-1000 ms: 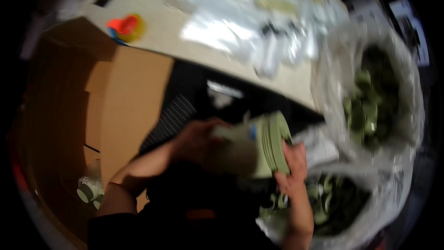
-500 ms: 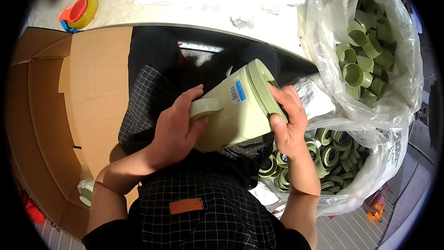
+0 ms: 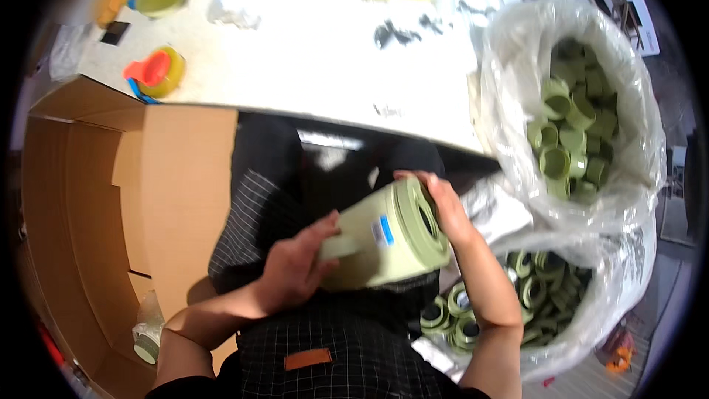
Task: The person puts lids on plastic jugs, places each jug into a plastic bag, and stacks the bagged jugs inside a large cardboard box.
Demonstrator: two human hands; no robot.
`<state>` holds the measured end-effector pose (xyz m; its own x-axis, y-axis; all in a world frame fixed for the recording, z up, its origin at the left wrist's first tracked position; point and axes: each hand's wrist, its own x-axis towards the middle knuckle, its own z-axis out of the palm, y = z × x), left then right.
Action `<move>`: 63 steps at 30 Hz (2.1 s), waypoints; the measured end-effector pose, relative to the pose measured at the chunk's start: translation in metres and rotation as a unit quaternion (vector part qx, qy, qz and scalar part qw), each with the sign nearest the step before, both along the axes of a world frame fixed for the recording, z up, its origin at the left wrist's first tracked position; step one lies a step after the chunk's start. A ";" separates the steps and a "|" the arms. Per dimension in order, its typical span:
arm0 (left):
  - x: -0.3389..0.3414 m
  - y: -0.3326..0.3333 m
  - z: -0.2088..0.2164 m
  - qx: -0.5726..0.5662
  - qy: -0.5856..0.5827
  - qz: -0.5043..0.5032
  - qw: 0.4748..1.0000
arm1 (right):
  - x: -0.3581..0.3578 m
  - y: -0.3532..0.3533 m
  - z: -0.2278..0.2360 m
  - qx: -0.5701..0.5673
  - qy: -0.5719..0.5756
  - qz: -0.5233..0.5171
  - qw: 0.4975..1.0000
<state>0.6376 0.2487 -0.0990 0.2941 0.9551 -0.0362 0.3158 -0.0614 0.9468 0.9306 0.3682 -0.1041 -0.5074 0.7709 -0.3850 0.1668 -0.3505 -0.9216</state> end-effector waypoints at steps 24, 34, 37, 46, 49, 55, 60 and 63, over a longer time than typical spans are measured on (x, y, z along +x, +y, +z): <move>0.013 -0.004 0.004 0.016 0.052 0.046 0.997 | -0.005 -0.028 0.020 0.244 -0.001 -0.028 0.969; 0.011 -0.013 0.010 0.021 -0.013 0.057 0.998 | 0.070 0.020 0.016 0.131 -0.051 -0.060 0.988; 0.009 -0.011 0.015 0.013 -0.003 0.041 0.999 | -0.007 -0.007 0.009 0.055 0.013 -0.022 0.998; 0.012 0.206 0.041 0.315 0.118 0.112 0.935 | -0.007 0.027 0.016 0.189 -0.012 0.025 0.982; -0.027 0.275 -0.094 0.255 0.256 0.163 0.918 | -0.010 0.035 0.021 0.263 -0.046 0.043 0.963; -0.033 0.293 -0.096 0.129 0.189 0.149 0.962 | -0.009 0.063 0.008 -0.004 0.027 -0.019 0.999; 0.012 0.287 -0.037 -0.071 -0.271 0.239 0.930 | -0.047 0.083 -0.005 0.103 -0.065 -0.184 0.975; 0.067 0.225 -0.034 -0.049 -0.055 0.040 0.996 | -0.046 0.087 -0.029 0.164 -0.112 -0.232 0.952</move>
<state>0.7044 0.4735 -0.1334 0.2251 0.9689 -0.1032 0.2108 0.0550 0.9760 0.8844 0.4549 -0.1336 -0.0159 0.9895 -0.1438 0.2700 -0.1343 -0.9534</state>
